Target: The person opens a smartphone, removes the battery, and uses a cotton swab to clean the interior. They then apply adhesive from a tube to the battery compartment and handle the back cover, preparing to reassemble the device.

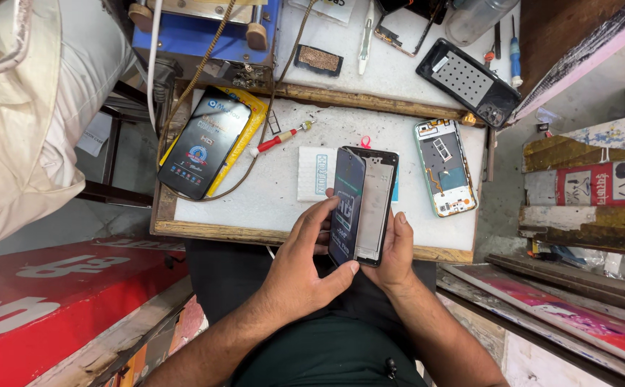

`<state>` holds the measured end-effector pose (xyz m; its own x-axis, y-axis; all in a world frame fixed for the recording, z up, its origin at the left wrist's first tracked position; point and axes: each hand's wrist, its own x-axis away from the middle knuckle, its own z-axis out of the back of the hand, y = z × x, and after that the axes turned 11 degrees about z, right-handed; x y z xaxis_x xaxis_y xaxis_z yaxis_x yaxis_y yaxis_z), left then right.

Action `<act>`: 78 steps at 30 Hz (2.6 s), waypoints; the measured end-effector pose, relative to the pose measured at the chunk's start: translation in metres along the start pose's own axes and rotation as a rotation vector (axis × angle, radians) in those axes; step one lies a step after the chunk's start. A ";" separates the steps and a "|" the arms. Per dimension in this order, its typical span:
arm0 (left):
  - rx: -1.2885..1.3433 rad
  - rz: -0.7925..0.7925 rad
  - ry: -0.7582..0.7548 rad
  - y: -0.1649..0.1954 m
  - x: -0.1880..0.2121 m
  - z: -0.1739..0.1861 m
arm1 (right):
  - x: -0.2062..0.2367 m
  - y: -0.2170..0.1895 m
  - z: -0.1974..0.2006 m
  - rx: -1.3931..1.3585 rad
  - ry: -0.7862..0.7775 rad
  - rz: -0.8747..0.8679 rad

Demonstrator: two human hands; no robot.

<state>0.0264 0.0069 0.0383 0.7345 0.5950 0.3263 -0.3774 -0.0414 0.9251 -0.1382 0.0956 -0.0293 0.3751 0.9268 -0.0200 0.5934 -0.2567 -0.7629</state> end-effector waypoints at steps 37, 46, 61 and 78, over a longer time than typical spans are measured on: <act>-0.275 -0.116 0.303 -0.038 -0.006 -0.038 | -0.023 0.012 -0.004 -0.121 0.092 0.001; -0.357 -0.244 0.445 -0.040 -0.008 -0.042 | -0.020 0.022 0.001 -0.203 0.124 0.048; -0.205 -0.313 0.310 -0.033 0.008 0.054 | -0.015 -0.025 0.023 -0.373 -0.319 -0.411; -1.010 0.388 0.108 -0.113 0.023 0.058 | -0.004 -0.041 -0.001 -0.314 -0.416 -0.448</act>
<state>0.1188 -0.0211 -0.0475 0.4302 0.7531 0.4977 -0.8989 0.4078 0.1600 -0.1629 0.1020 0.0026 -0.2217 0.9743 -0.0406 0.8295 0.1666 -0.5331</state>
